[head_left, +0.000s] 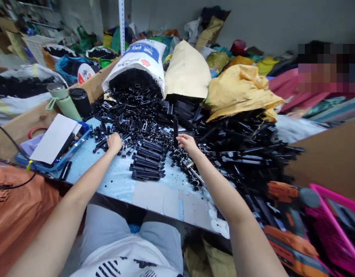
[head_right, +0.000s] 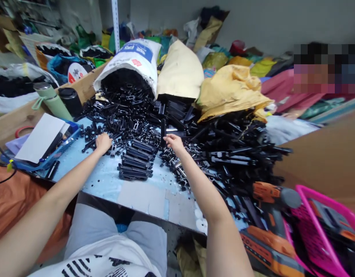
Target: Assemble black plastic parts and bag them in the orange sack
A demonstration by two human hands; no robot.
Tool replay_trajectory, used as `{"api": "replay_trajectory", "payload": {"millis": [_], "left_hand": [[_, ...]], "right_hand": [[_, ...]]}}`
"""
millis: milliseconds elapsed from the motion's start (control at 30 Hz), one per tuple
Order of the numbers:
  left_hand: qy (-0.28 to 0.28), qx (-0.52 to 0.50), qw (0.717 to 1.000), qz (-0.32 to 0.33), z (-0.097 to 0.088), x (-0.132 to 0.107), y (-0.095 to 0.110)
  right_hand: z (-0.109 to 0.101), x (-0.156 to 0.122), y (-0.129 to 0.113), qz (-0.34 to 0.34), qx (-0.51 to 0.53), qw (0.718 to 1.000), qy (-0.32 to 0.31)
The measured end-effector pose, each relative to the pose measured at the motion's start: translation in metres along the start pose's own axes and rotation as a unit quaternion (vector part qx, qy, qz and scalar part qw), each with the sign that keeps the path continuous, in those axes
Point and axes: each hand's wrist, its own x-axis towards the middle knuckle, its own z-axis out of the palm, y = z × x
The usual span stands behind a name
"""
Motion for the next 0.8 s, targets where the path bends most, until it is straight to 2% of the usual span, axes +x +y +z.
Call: {"api": "replay_trajectory", "payload": {"millis": [67,100,200,267,333,400,467,533,600,667,733,800], "left_hand": [[-0.004,0.001,1.000,0.010,-0.004,-0.002,-0.003],[0.003,0.002,1.000,0.016,-0.007,-0.005,-0.004],[0.054,0.005,0.998,0.035,-0.022,-0.024,-0.009],[0.079,-0.006,0.994,0.070,-0.032,-0.050,-0.008],[0.056,-0.024,0.987,0.151,-0.039,-0.088,-0.002],[-0.008,-0.031,0.959,0.283,-0.041,-0.131,0.008],[-0.081,-0.012,0.911,0.404,-0.036,-0.172,0.018],[-0.119,0.012,0.880,0.460,-0.027,-0.201,0.024],[-0.125,0.020,0.878,0.462,-0.016,-0.218,0.024],[-0.106,-0.012,0.893,0.438,-0.008,-0.224,0.017],[-0.078,-0.061,0.908,0.407,-0.003,-0.226,0.006],[-0.064,-0.094,0.919,0.378,0.000,-0.226,-0.005]], "right_hand": [[0.007,-0.047,-0.001,0.004,0.128,0.990,-0.065],[0.008,-0.071,0.000,-0.005,0.145,0.985,-0.095],[0.006,-0.136,0.009,-0.021,0.074,0.984,-0.164],[0.000,-0.168,0.022,0.000,0.013,0.986,-0.167],[-0.006,-0.189,0.037,0.048,-0.001,0.991,-0.124],[-0.010,-0.200,0.047,0.116,0.051,0.990,-0.066],[-0.014,-0.201,0.051,0.176,0.161,0.971,-0.032],[-0.018,-0.197,0.048,0.191,0.281,0.940,-0.020],[-0.021,-0.190,0.044,0.169,0.358,0.918,-0.005],[-0.021,-0.183,0.043,0.146,0.391,0.909,0.017],[-0.016,-0.181,0.046,0.146,0.390,0.908,0.039],[-0.009,-0.184,0.052,0.156,0.344,0.924,0.060]]}}
